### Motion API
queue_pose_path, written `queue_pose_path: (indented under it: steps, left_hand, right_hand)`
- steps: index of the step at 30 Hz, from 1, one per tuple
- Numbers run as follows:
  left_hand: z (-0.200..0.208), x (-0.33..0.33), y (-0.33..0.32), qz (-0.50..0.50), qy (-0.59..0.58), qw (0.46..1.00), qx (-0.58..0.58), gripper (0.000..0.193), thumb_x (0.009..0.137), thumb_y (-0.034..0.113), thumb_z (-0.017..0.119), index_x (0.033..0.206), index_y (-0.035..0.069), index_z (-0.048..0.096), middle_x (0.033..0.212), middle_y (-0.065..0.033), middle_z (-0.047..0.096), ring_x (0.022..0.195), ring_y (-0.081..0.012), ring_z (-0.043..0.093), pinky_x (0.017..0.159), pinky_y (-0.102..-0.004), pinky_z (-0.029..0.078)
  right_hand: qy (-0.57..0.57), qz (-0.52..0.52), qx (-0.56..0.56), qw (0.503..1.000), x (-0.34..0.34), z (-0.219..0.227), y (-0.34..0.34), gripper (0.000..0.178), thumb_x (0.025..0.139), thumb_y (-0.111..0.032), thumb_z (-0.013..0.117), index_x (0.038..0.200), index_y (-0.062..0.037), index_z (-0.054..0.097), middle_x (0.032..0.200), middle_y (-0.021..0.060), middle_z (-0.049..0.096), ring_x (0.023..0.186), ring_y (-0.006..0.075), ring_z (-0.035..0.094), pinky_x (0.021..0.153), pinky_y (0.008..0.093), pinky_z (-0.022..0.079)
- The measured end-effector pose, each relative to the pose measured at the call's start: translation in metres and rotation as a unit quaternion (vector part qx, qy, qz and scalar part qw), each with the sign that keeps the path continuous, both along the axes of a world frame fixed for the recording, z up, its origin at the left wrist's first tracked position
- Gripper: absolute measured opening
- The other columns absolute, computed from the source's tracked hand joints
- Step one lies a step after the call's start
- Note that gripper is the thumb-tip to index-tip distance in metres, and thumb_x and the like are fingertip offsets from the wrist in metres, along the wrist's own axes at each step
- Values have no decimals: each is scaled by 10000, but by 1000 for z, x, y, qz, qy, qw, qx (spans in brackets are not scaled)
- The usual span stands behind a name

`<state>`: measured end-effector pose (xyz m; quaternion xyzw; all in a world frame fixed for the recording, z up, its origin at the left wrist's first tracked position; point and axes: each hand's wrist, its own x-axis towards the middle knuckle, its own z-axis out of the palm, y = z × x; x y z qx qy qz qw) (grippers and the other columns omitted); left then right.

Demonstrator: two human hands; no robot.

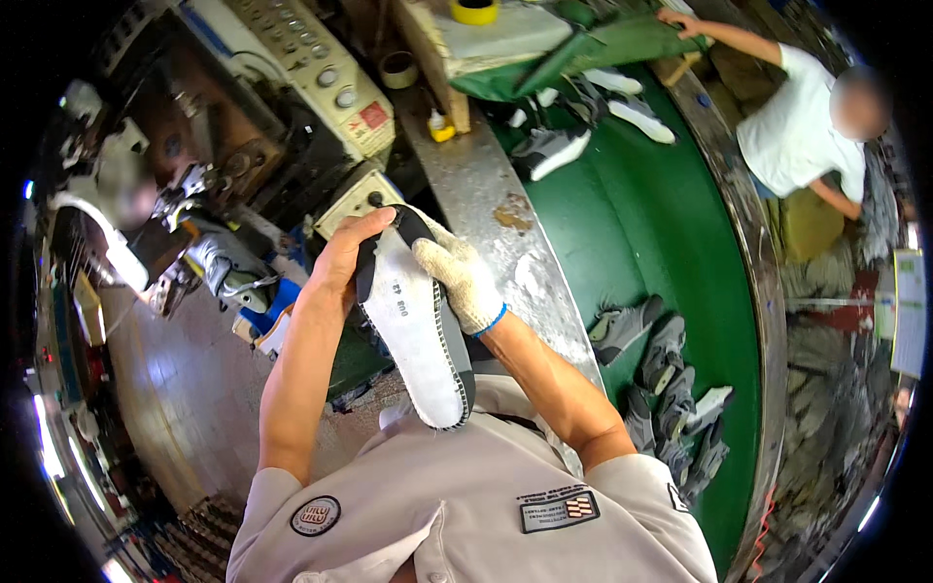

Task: The person places shoes onto a lasting machine, operates the machine by hand to secure the shoe, and then removes the shaped shoes and places them on a conveyor belt.

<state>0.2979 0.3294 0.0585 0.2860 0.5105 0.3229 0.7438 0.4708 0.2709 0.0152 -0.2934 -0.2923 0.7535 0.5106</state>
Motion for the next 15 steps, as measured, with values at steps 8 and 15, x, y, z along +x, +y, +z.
queue_pose_path:
  steps: [8,15]
  left_hand:
    - [-40,86,7,-58,11,997,-45,375,854,354,722,986,3,725,878,-103,740,716,-198,707,688,-313,562]
    - [-73,134,19,-85,-37,993,-73,355,851,345,722,986,17,719,883,-106,739,739,-209,706,701,-323,566]
  right_hand:
    - [89,-26,-156,983,76,-25,-16,1010,883,-839,327,1542,-75,370,1481,91,511,1308,217,526,1103,378,422]
    - [60,-55,-112,990,120,-49,-16,941,951,-777,270,1558,-61,331,1518,107,465,1348,217,488,1149,357,364]
